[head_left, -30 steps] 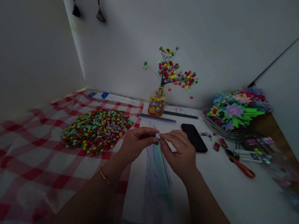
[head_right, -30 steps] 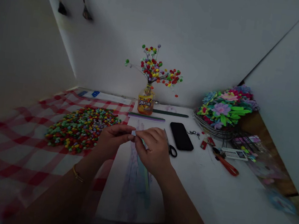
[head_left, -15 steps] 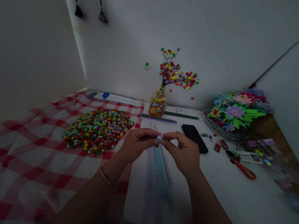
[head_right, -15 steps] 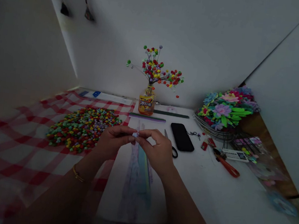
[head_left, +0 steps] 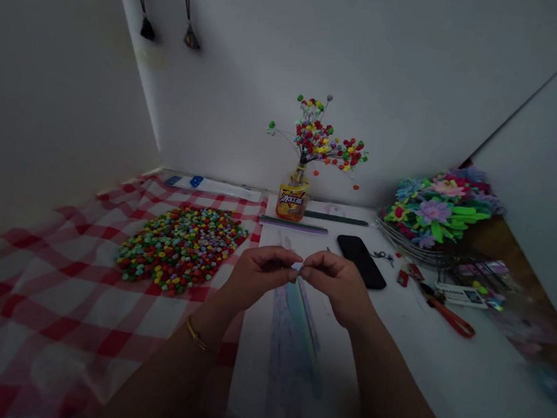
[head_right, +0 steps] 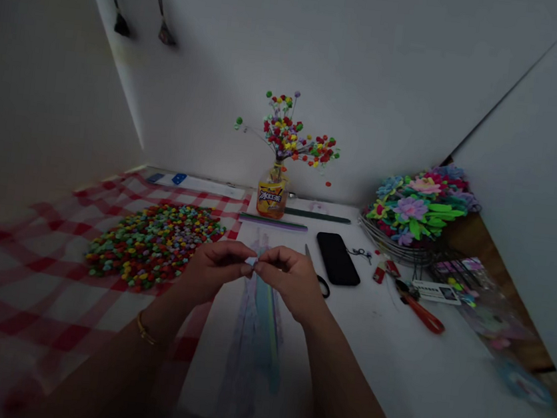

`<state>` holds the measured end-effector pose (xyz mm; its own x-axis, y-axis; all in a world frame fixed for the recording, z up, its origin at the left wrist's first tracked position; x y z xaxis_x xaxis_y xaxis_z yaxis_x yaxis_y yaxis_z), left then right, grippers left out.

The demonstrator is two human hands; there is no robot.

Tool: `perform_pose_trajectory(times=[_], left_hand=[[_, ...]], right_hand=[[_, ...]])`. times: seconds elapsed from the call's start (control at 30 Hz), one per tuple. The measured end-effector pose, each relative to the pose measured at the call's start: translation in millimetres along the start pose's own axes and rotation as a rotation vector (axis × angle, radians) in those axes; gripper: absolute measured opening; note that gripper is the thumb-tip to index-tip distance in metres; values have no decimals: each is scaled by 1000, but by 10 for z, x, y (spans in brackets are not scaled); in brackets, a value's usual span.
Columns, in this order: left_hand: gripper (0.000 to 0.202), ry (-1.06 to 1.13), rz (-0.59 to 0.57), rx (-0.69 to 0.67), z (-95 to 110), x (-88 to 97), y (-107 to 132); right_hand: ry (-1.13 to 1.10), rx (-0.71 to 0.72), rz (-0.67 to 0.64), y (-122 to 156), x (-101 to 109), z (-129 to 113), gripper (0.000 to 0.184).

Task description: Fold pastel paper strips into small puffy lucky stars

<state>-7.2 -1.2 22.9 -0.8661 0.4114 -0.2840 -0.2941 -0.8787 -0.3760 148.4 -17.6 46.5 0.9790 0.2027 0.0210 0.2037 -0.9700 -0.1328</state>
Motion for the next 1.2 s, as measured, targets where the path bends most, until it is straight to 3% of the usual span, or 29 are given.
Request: perform_pose_trajectory(times=[0.3,0.57,0.8,0.9,1.0,1.2], left_hand=[[15,46,-8,35,-26,-3,0],[7,-133,-16,131,79,5,-13],[7,-163,-82,216,60,29,-12],[9,-109,-42,196,56,40,-20],[9,-41,-14,175,47,49,-24],[10,19,-22,183,41,28,-6]], right_hand=[[-20,-11,-15,-15,5,11,10],[171,24,-6,-12,33,-2,9],[231,-12,-98,-26,54,22,9],[331,127,-76,-17,61,6,13],[516,315,-25,6,39,-32,33],[760,574,70,36,-19,-64,21]])
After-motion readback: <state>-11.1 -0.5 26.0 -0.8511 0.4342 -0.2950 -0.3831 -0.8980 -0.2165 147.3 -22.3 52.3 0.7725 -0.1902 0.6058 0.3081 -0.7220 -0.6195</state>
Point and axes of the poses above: each hand's wrist, its own y-axis away from the middle knuckle, its own x-axis out of the back of the hand, z = x × y, the point moved 1 cm from there along -y, towards the middle knuckle, and after that the axes turned 1 degree about -z, right-handed, at the moved point
